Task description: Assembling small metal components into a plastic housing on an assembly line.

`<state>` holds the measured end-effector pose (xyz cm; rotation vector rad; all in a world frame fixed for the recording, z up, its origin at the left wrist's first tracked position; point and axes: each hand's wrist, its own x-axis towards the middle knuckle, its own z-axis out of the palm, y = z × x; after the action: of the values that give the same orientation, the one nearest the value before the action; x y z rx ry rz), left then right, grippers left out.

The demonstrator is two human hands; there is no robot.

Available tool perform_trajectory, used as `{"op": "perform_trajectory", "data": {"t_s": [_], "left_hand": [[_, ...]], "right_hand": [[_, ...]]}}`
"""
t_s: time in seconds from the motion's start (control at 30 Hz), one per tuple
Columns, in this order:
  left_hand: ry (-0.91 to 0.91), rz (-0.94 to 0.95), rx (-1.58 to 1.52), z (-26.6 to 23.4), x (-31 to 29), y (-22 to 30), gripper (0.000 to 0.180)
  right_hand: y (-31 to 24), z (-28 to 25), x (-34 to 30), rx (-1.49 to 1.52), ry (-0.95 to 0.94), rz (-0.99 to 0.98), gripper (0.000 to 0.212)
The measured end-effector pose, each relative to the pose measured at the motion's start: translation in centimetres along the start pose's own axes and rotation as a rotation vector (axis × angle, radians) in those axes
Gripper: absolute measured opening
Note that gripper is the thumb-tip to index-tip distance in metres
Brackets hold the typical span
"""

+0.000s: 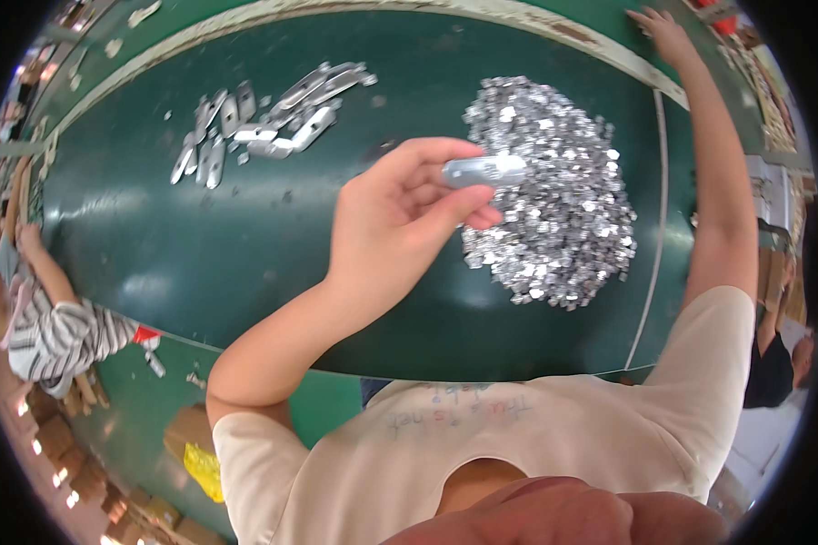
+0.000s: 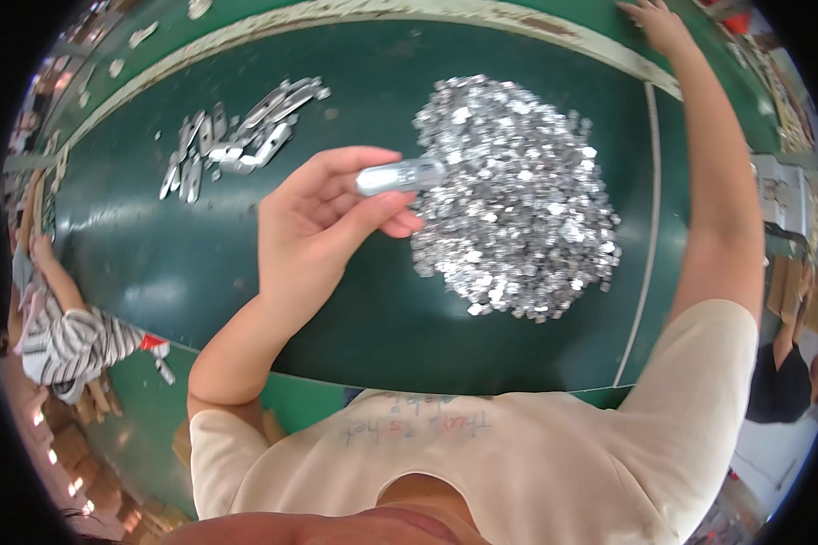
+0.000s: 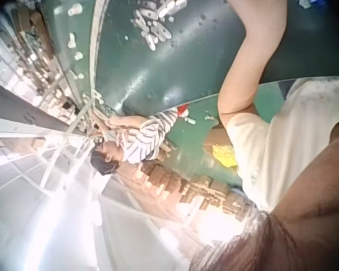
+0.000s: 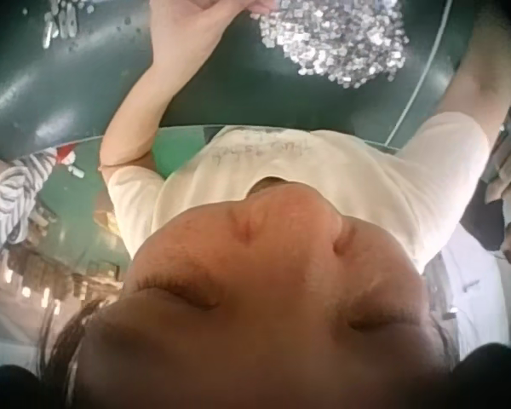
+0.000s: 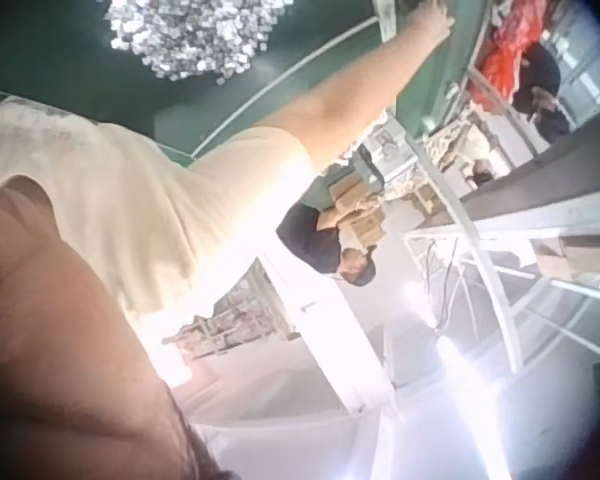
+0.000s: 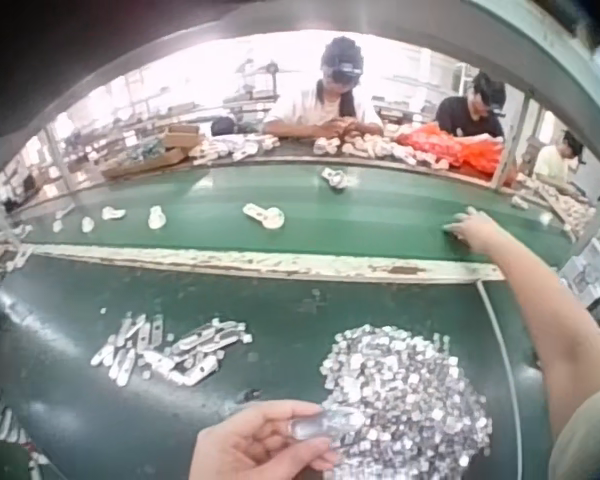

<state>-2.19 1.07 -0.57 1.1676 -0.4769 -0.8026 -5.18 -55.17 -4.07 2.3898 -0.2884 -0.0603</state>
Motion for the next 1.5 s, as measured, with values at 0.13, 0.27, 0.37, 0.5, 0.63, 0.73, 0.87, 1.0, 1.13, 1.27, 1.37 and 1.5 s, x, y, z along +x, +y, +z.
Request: {"op": "perform_trajectory", "data": {"t_s": [0.13,0.27,0.37,0.5,0.63,0.73,0.87,1.0,1.13,1.27,1.37,1.5], "left_hand": [[-0.008,0.053,-0.012,-0.3,0.0,0.0,0.028],[0.002,0.069,0.016,-0.3,-0.4,0.2,0.029],[-0.021,0.067,0.023,-0.3,-0.5,0.1,0.028],[-0.038,0.041,0.026,-0.1,-0.4,-0.2,0.026],[-0.022,0.060,-0.018,0.1,-0.8,-0.5,0.027],[-0.047,0.030,-0.028,0.4,-0.8,-0.4,0.027],[-0.063,0.007,-0.018,0.6,-0.9,-0.3,0.028],[-0.083,-0.017,-0.013,0.4,-0.8,-0.1,0.030],[-0.078,-0.008,-0.034,0.4,-0.8,-0.2,0.032],[-0.087,-0.015,-0.051,0.3,-0.8,-0.2,0.031],[-0.086,-0.018,-0.020,0.2,-1.0,0.0,0.030],[-0.094,-0.117,-0.022,0.0,-0.7,0.2,0.028]], "right_hand": [[-1.5,-1.3,0.5,0.251,0.052,0.139,0.050],[-10.9,-20.1,-5.0,1.506,0.407,0.239,0.043],[-12.2,-20.6,-9.8,1.775,0.365,0.251,0.042],[-18.9,-27.5,-15.3,1.895,0.372,0.101,0.050],[-21.7,-28.9,-16.5,1.854,0.383,-0.059,0.047],[-21.8,-28.0,-16.1,1.671,0.393,-0.270,0.043],[-22.0,-28.0,-15.8,1.684,0.349,-0.290,0.041],[-22.2,-27.9,-15.3,1.603,0.400,-0.342,0.041],[-22.3,-27.8,-15.3,1.597,0.397,-0.336,0.041],[-22.5,-27.7,-15.3,1.580,0.397,-0.320,0.040],[-22.6,-27.6,-15.2,1.596,0.368,-0.327,0.039],[-23.1,-27.6,-15.5,1.604,0.366,-0.351,0.038]]}}
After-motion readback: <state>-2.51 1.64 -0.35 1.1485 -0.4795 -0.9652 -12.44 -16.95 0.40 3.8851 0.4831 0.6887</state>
